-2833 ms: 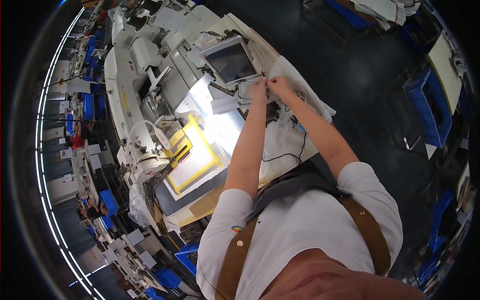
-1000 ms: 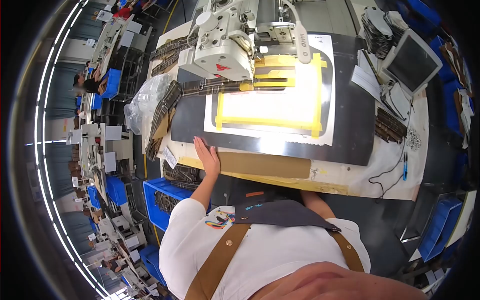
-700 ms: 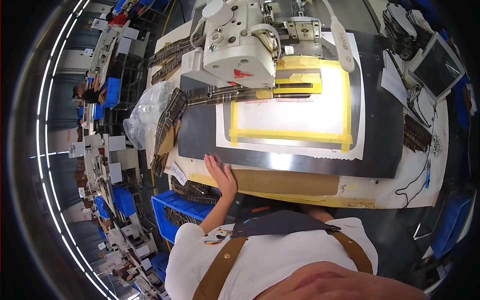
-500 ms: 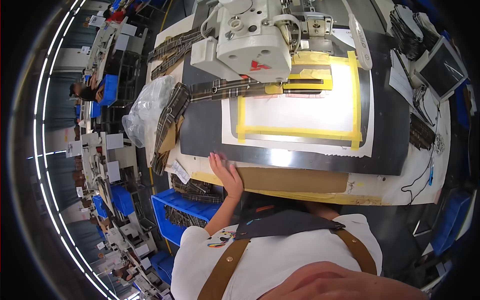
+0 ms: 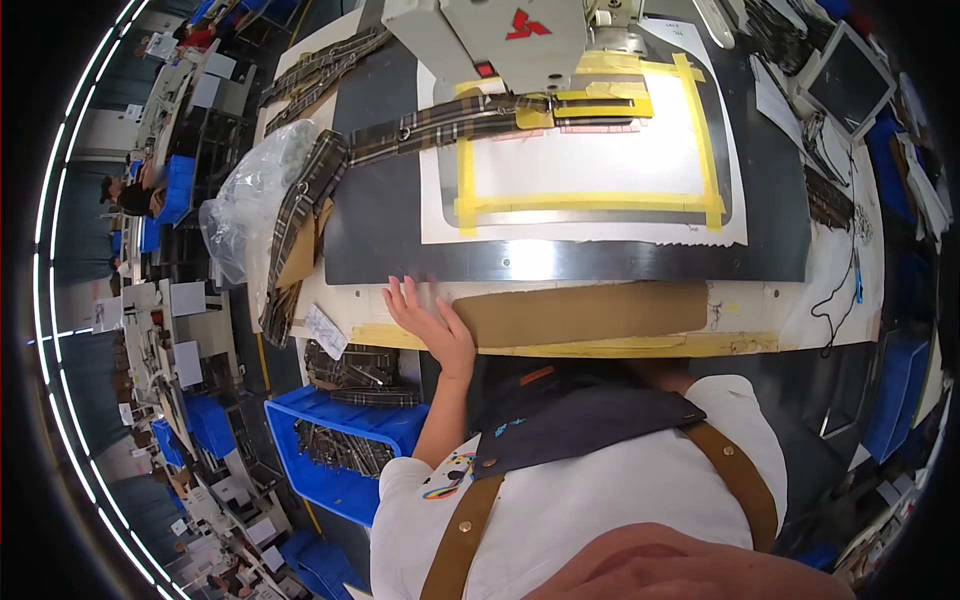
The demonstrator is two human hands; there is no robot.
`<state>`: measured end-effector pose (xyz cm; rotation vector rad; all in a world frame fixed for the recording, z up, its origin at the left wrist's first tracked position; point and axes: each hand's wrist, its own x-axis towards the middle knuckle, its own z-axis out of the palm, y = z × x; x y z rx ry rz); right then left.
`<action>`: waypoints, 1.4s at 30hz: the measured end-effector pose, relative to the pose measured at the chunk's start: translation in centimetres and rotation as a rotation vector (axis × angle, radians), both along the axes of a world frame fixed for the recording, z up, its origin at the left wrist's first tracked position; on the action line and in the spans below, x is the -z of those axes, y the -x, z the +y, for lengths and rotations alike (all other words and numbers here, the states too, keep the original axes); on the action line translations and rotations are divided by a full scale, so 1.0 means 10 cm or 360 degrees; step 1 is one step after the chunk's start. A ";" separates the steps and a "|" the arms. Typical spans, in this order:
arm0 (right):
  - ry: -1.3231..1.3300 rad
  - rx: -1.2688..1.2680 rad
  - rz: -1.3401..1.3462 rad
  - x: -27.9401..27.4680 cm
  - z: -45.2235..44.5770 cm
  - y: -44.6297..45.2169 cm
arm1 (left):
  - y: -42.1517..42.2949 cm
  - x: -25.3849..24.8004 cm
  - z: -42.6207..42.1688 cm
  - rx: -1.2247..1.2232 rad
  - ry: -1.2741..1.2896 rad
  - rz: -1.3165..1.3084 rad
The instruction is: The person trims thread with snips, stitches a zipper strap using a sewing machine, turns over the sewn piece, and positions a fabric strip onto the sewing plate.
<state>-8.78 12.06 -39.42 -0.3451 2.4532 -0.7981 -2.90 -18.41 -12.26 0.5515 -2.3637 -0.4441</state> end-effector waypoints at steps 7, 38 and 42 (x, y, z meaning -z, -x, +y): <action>0.0330 -0.0559 0.0959 -0.47 0.14 0.07 | -0.05 0.03 -0.01 0.0098 0.0086 0.0296; 0.0793 0.0136 0.1187 -2.63 0.45 0.66 | 0.13 0.43 -0.25 0.0265 -0.0244 0.0888; 0.0762 0.0222 0.1134 -2.66 0.46 0.60 | 0.01 0.22 -0.10 0.0305 -0.0377 0.0913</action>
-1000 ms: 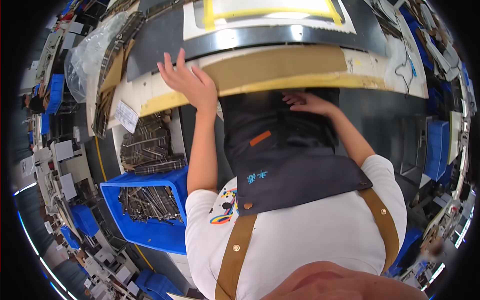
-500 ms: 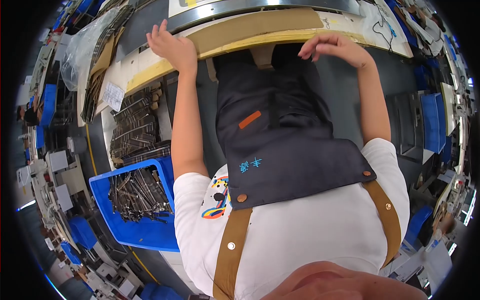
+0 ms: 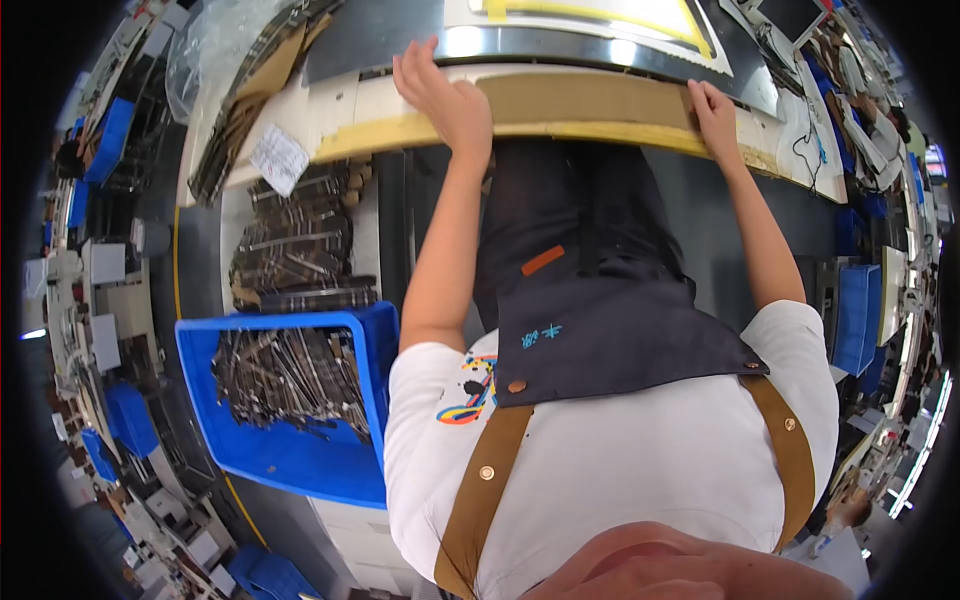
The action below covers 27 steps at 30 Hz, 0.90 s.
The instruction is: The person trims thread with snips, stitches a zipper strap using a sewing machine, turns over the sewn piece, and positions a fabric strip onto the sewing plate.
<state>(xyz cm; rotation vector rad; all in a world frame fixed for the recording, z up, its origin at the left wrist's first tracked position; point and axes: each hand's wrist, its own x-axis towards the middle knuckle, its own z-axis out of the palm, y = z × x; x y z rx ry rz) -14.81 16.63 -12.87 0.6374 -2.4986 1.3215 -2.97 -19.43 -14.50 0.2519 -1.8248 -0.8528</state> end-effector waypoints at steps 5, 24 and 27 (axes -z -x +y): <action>0.0046 0.0041 -0.0100 -0.03 0.00 -0.06 | -0.05 -0.08 0.04 0.0024 -0.0091 -0.0122; 0.0147 -0.0132 -0.0196 -0.18 -0.09 -0.22 | 0.87 -0.79 0.16 0.0273 0.0404 -0.0726; 0.0251 -0.0219 -0.0147 -0.22 -0.07 -0.20 | 1.71 -0.61 0.13 0.0464 0.0437 -0.0862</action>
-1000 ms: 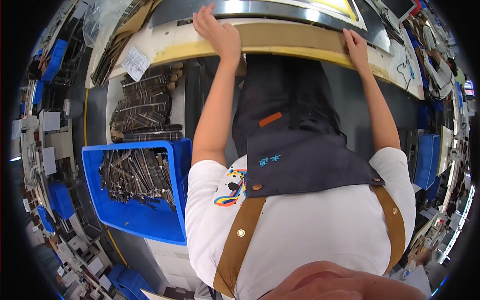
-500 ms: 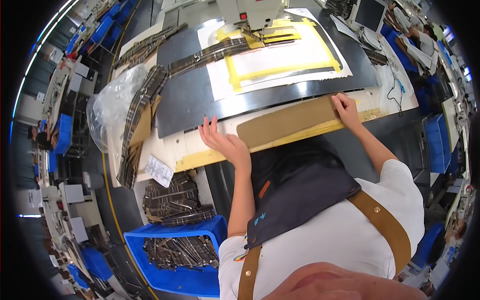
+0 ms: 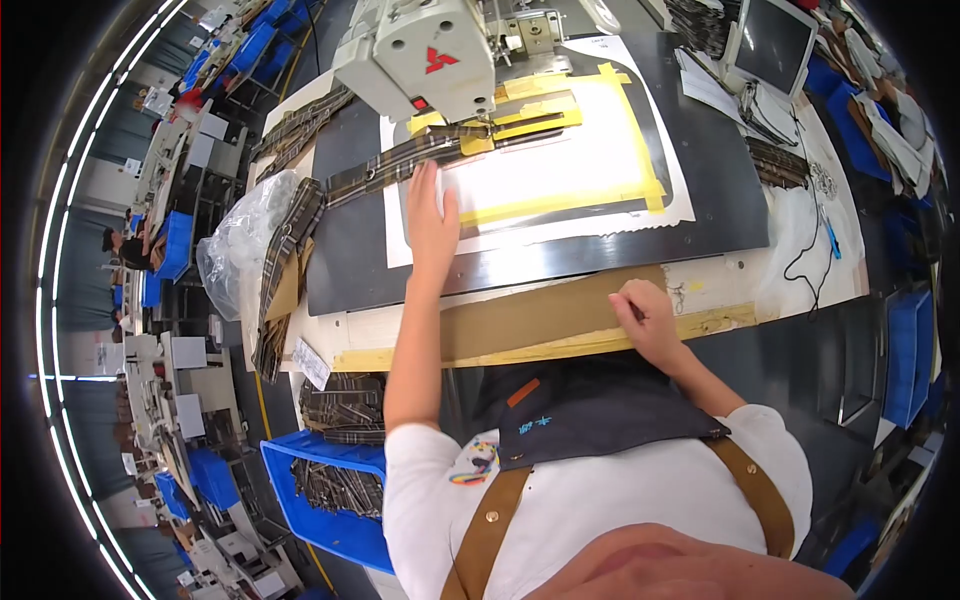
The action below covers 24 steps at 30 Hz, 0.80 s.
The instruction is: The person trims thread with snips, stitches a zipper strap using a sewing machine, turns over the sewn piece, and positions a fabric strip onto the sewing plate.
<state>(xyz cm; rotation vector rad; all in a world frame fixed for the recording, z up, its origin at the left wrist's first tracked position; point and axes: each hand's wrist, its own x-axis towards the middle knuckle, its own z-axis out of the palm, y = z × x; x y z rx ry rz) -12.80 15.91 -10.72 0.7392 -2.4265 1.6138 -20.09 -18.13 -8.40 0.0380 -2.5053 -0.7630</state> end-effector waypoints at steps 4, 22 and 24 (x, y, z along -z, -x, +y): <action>0.0039 -0.0050 0.0096 -0.02 0.01 -0.03 | 0.66 0.33 -0.04 -0.0003 -0.0332 0.0014; 0.0002 0.0034 -0.0028 0.02 -0.03 -0.07 | 0.85 0.56 -0.01 0.0066 -0.0358 0.0273; -0.0048 0.0036 0.0008 0.02 -0.02 -0.07 | 0.85 0.55 0.01 0.0054 -0.0310 0.0282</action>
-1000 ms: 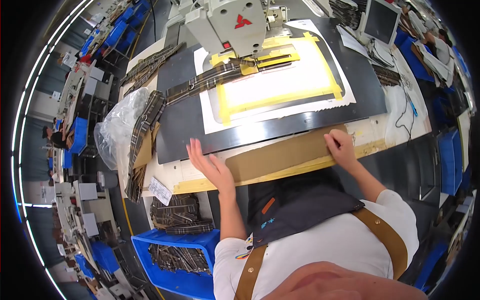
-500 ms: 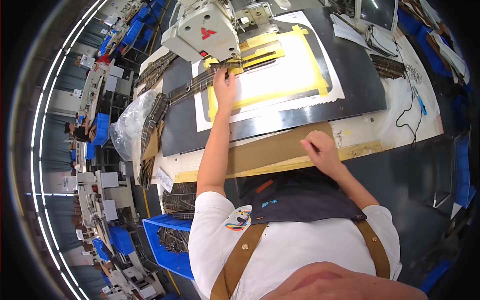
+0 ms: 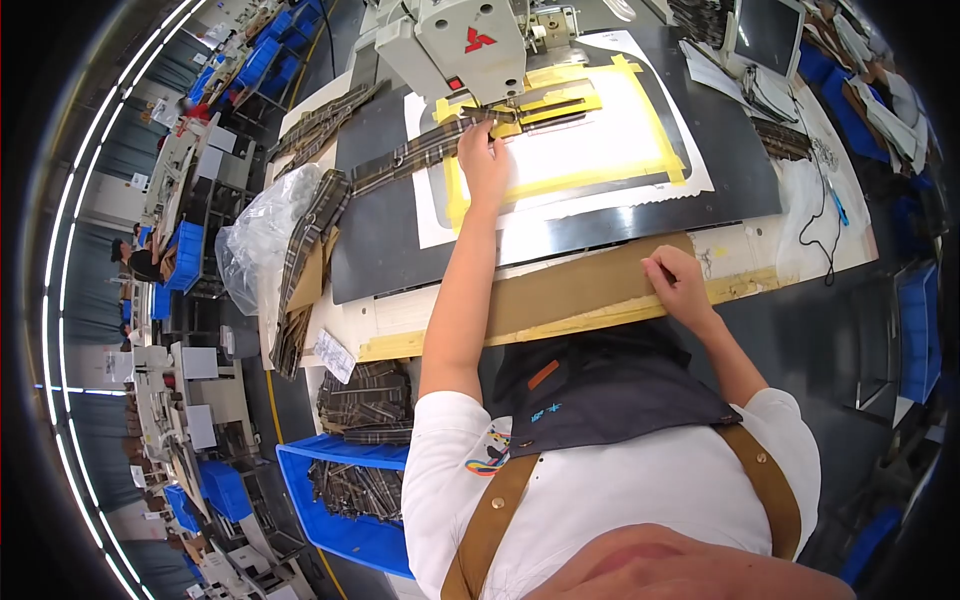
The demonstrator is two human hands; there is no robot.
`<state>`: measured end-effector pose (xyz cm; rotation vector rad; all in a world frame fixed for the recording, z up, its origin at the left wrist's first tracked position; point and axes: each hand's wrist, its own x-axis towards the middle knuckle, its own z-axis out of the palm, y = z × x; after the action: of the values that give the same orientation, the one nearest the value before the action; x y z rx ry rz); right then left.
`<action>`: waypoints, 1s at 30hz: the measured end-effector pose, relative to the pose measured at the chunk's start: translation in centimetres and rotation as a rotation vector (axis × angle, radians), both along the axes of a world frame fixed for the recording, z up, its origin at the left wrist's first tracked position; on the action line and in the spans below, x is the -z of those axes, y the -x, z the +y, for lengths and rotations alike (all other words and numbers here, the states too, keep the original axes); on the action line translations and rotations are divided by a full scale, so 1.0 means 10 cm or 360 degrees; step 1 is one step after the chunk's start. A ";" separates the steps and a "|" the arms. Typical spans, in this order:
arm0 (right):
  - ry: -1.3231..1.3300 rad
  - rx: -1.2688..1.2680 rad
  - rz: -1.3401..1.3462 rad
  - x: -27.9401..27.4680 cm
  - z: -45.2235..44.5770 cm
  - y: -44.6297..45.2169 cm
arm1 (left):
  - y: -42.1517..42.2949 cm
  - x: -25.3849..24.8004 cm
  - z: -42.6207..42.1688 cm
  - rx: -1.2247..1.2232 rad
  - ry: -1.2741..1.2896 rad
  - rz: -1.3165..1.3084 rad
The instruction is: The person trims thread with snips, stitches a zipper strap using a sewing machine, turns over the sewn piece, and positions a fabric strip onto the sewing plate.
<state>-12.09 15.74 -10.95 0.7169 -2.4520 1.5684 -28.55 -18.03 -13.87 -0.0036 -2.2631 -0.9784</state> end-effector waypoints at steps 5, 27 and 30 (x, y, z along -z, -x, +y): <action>-0.0029 -0.0113 0.0110 -0.21 -0.04 0.10 | -0.01 0.00 0.03 -0.0023 0.0018 -0.0041; -0.0158 0.0091 0.0138 -0.31 -1.47 2.29 | -0.10 -0.49 -0.10 0.0459 0.1076 -0.0052; -0.0195 -0.0184 0.0373 -0.20 -1.38 2.45 | 0.02 -0.52 -0.24 0.0498 0.1244 -0.0048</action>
<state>-36.57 1.98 -8.94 1.0169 -2.3849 1.2931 -28.77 -20.46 -8.65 -0.6957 -2.5743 -0.1744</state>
